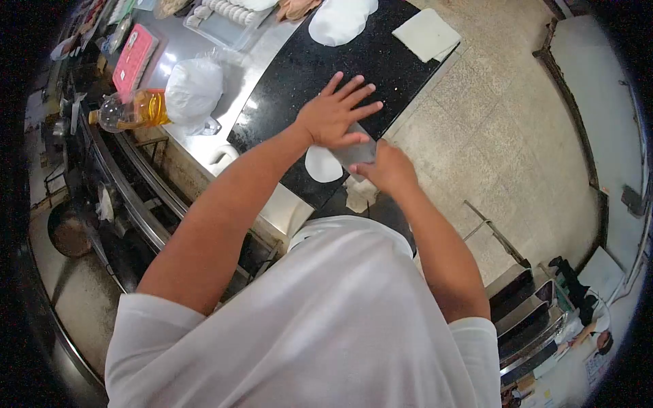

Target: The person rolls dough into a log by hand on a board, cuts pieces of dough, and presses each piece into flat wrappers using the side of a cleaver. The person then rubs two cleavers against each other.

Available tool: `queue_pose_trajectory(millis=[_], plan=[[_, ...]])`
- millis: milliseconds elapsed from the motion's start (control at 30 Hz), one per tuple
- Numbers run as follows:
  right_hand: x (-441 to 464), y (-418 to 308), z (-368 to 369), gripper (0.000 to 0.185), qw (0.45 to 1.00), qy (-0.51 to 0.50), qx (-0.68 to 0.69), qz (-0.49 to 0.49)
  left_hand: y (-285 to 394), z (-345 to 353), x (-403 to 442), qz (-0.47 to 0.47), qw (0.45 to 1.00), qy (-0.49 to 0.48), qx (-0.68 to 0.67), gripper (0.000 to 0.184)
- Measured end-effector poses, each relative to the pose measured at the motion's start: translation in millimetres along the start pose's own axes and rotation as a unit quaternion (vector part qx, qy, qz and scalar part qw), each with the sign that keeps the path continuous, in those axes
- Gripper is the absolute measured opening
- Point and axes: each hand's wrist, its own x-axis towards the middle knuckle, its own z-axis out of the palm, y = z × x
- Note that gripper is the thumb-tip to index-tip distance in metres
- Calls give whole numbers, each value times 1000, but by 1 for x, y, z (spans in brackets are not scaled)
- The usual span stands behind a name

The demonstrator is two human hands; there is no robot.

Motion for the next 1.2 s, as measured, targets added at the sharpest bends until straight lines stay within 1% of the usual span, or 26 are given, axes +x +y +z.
queue_pose_trajectory(millis=[67, 100, 133, 167, 233, 267, 300, 333, 400, 433, 533, 600, 633, 667, 733, 767, 800, 833, 867, 933, 1000, 1033, 1067, 1133, 1167, 1200], plan=[[-27, 20, 43, 74, 997, 28, 74, -16, 24, 7, -15, 17, 999, -24, -25, 74], [-46, 31, 66, 73, 993, 34, 102, -42, 46, 7, -28, 8, 995, -83, -62, 74], [-59, 39, 80, 72, 988, 41, 132, -65, 63, 7, -39, 56, 990, -113, -57, 73], [-58, 34, 74, 72, 988, 41, 132, -64, 69, 13, -38, 69, 990, -96, -79, 72], [-64, 14, 51, 70, 987, 23, 143, 65, 59, 17, -21, 89, 987, -79, -108, 72], [-58, 9, 41, 70, 986, 20, 150, 74, 46, 13, -11, 72, 992, -69, -73, 71], [-44, 6, 26, 71, 992, 20, 102, 78, 41, 10, -4, 58, 996, -57, -41, 71], [-31, 5, 11, 71, 996, 26, 48, 75, 39, 11, -2, 63, 996, -55, -42, 71], [-3, 0, -20, 72, 998, 51, 26, 36, 11, 7, 12, -2, 1000, 1, -5, 70], [-4, -3, -21, 72, 999, 50, 12, 11, 2, 1, 15, -3, 1000, 3, 2, 70], [-11, 1, 9, 70, 997, 69, 38, 11, 4, 4, 12, 6, 1000, 20, -3, 71], [-39, 34, 59, 72, 991, 47, 112, -57, 42, 10, -23, 20, 997, -59, -45, 72], [-52, 43, 73, 73, 985, 38, 145, -88, 63, 9, -34, 51, 991, -116, -43, 70], [-55, 44, 73, 73, 985, 35, 145, -89, 75, 31, -37, 103, 990, -68, -74, 69], [-62, 36, 59, 74, 987, 13, 149, 56, 75, 30, -17, 83, 993, -44, -73, 68], [-56, 32, 45, 73, 994, 36, 77, 64, 68, 29, -10, 66, 996, -31, -59, 69], [-51, 28, 30, 73, 993, 35, 83, 79, 57, 27, 3, 54, 997, -15, -46, 69], [-40, 25, 13, 70, 996, 35, 54, 68, 47, 12, 15, 39, 998, -36, -13, 69], [-25, 21, -5, 68, 998, 42, 20, 46, 34, 11, 24, 44, 999, -28, -4, 69], [0, 11, -30, 69, 998, 62, 7, 12, 11, 8, 32, -1, 1000, 17, 8, 69], [-7, 10, -22, 69, 998, 60, -2, -9, 1, 12, 28, 5, 1000, 30, -5, 70], [-11, 13, -7, 70, 997, 58, 44, -28, -1, 13, 26, 11, 999, 42, -21, 71], [-16, 18, 9, 70, 994, 51, 89, -48, 12, 16, 12, 3, 999, 42, -22, 71], [-39, 46, 50, 72, 985, -32, 154, -69, 57, 20, -25, 14, 998, -48, -27, 71], [-54, 49, 55, 72, 985, -37, 153, -71, 76, 23, -29, 38, 997, -51, -50, 71], [-63, 52, 57, 74, 989, -15, 142, -26, 85, 29, -22, 67, 994, -53, -71, 71]])
